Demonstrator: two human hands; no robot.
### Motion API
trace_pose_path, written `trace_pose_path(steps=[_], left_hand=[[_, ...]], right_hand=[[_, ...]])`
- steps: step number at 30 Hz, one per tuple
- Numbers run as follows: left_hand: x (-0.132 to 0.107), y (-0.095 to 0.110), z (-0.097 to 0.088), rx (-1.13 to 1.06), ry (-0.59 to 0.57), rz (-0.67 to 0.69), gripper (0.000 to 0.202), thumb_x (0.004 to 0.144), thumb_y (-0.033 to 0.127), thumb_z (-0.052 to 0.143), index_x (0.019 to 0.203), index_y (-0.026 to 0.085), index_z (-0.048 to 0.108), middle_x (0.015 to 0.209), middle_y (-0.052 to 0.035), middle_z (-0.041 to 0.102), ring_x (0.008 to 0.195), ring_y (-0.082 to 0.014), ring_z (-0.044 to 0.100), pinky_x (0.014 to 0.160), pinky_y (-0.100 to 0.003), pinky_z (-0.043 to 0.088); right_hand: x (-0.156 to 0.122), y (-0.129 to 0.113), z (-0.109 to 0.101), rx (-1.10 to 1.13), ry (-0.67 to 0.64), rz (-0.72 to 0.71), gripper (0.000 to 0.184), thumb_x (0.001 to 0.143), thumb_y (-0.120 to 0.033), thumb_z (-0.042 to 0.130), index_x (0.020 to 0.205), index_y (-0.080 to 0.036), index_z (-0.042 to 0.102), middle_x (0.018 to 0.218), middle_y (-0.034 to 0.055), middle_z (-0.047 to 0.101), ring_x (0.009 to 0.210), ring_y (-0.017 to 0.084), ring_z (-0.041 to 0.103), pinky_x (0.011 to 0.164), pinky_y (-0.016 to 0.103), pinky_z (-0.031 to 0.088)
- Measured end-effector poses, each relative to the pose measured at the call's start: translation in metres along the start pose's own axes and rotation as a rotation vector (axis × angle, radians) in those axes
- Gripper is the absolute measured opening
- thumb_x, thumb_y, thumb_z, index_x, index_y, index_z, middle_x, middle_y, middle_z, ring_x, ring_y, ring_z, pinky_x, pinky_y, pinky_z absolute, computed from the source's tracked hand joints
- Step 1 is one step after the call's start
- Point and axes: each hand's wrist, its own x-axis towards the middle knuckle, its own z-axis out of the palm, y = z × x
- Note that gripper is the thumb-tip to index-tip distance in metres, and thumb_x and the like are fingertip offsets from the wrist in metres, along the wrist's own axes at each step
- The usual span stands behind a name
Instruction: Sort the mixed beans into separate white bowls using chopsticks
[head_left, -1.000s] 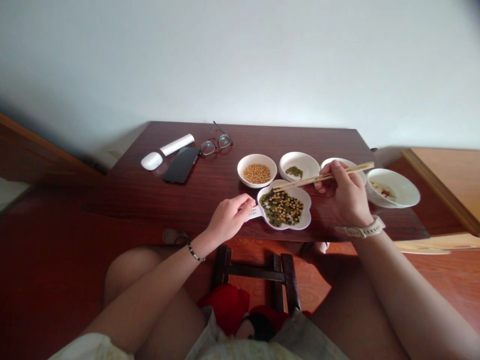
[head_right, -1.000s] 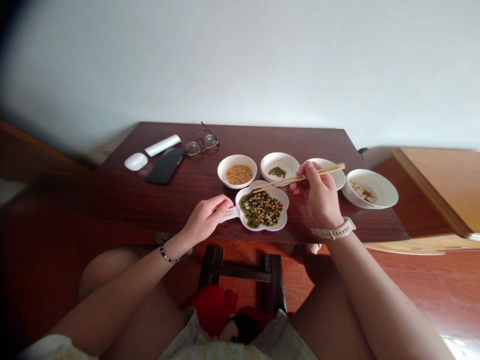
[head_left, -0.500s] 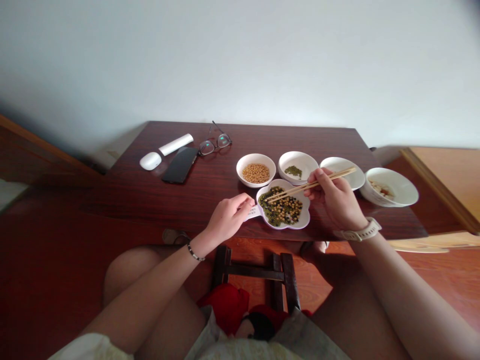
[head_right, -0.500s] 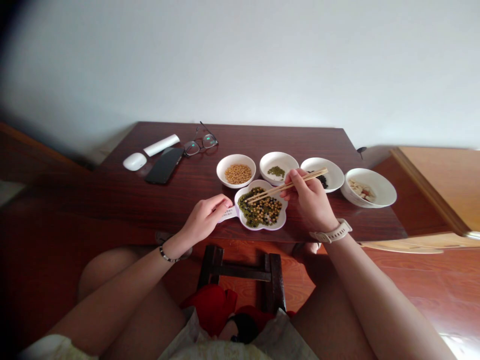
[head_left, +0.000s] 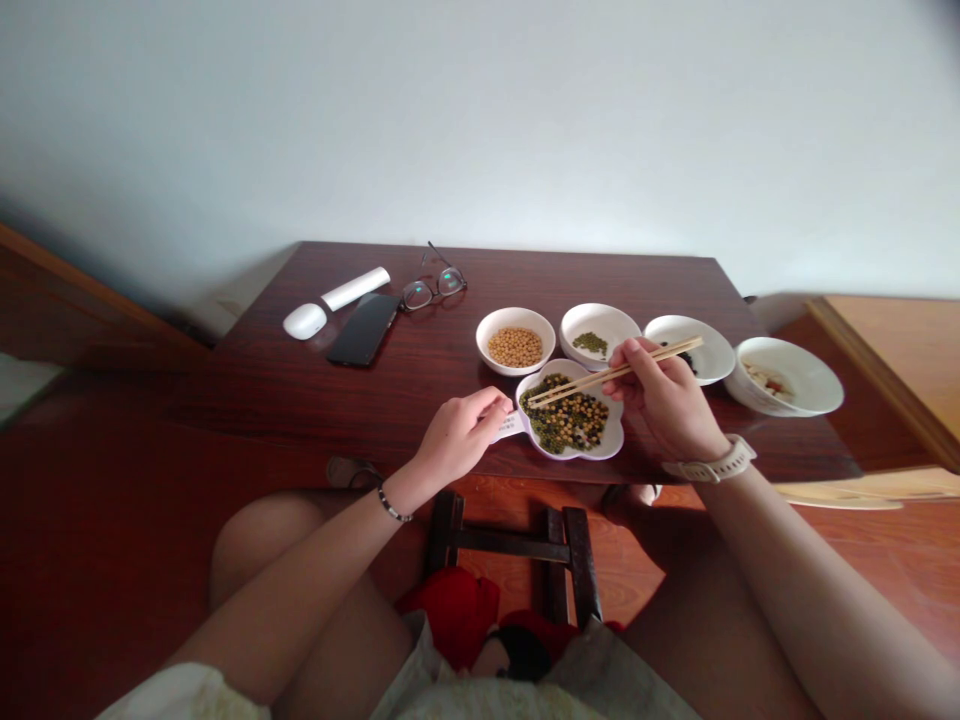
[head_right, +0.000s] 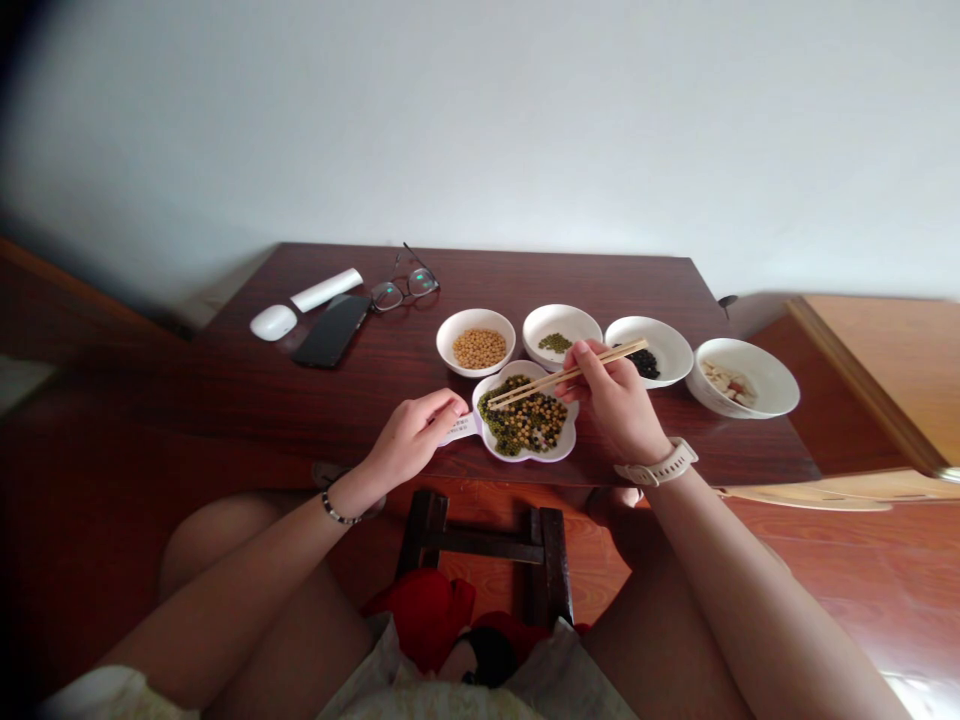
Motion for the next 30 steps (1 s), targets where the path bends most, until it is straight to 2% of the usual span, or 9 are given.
trace_pose_path(steps=[14, 23, 30], left_hand=[[-0.0002, 0.0015, -0.0005, -0.005, 0.002, -0.014, 0.037, 0.118, 0.041, 0.054, 0.102, 0.018, 0.078, 0.090, -0.0028, 0.082, 0.074, -0.0160, 0.068, 0.069, -0.028, 0.039], [-0.0002, 0.0010, -0.0003, 0.012, 0.001, -0.005, 0.037, 0.118, 0.041, 0.053, 0.103, 0.018, 0.078, 0.090, -0.0028, 0.081, 0.073, -0.0158, 0.067, 0.070, -0.028, 0.039], [-0.0003, 0.0009, -0.0005, 0.013, -0.001, -0.002, 0.037, 0.118, 0.040, 0.053, 0.103, 0.018, 0.079, 0.090, -0.0030, 0.082, 0.073, -0.0158, 0.067, 0.069, -0.028, 0.040]], right_hand=[[-0.0003, -0.0016, 0.0015, -0.041, -0.006, 0.007, 0.041, 0.104, -0.064, 0.077, 0.092, -0.025, 0.075, 0.083, 0.0023, 0.073, 0.067, 0.015, 0.072, 0.056, 0.023, 0.058], [0.0006, -0.0034, 0.0011, 0.064, 0.022, 0.010, 0.039, 0.098, -0.062, 0.085, 0.090, -0.025, 0.075, 0.077, 0.0017, 0.072, 0.062, 0.015, 0.068, 0.055, 0.025, 0.057], [-0.0001, -0.0034, 0.0011, 0.000, 0.009, 0.023, 0.043, 0.098, -0.066, 0.083, 0.090, -0.024, 0.077, 0.079, 0.0028, 0.073, 0.064, 0.015, 0.071, 0.053, 0.024, 0.057]])
